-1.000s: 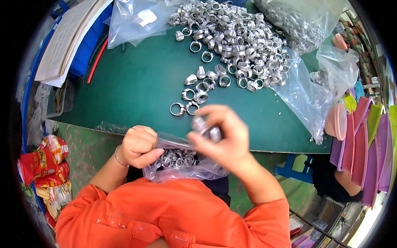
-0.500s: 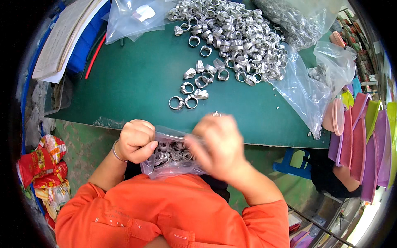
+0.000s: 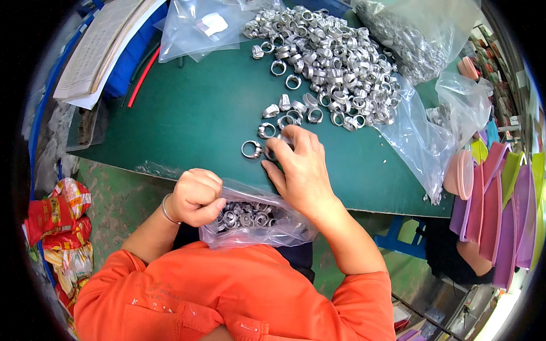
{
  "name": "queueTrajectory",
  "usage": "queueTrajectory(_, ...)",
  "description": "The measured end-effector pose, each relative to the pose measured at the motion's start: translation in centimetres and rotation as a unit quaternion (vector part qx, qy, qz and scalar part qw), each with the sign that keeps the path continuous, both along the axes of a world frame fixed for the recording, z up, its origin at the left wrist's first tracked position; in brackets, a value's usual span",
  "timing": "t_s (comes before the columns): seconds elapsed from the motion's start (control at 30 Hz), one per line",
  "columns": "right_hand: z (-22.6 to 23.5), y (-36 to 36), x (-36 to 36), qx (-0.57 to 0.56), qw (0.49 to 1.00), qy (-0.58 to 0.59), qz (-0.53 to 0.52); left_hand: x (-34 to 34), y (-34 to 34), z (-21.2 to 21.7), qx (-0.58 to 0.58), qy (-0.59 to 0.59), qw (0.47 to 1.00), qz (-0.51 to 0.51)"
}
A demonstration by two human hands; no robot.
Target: The person pours metal rings from a large plastic bag onto a green table, then repeatedly picks up individual rings and places them into a smaller clear plastic bag. The person continues this one-at-a-time transfer until the end of the clip.
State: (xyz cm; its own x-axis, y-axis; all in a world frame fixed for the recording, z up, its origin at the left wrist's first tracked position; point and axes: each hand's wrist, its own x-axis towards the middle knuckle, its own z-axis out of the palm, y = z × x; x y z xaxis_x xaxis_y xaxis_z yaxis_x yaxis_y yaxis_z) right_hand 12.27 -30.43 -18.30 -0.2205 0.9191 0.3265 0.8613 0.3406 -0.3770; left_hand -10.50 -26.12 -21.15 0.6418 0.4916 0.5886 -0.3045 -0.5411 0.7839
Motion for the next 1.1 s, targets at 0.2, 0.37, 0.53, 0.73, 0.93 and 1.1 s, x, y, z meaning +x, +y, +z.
queueTrajectory(0.2, 0.2, 0.9, -1.2, 0.002, 0.996, 0.093, 0.006, 0.1, -0.2, 0.3, -0.013, 0.018, 1.0, 0.019)
queueTrajectory(0.37, -0.3, 1.9, -1.2, -0.009, 0.999, -0.027, 0.042, -2.1, 0.5, 4.3, 0.163, 0.173, 0.971, -0.011)
queueTrajectory(0.53, -0.3, 2.0, 0.9, -0.041, 0.998, 0.048, -0.013, -6.0, -0.1, 7.6, 0.199, 0.308, 0.93, -0.034)
queueTrajectory(0.73, -0.1, 1.5, 0.6, 0.002, 0.996, 0.085, -0.008, -6.5, -3.6, 4.6, 0.201, 0.437, 0.876, -0.03)
queueTrajectory(0.93, 4.2, -4.2, -3.4, -0.158, 0.957, 0.202, 0.136, -5.0, -4.0, 1.6, 0.084, 0.25, 0.964, 0.031)
queueTrajectory(1.1, 1.2, -6.8, -1.8, -0.185, 0.954, 0.153, 0.179, -4.9, -3.9, 2.2, 0.129, 0.23, 0.964, 0.021)
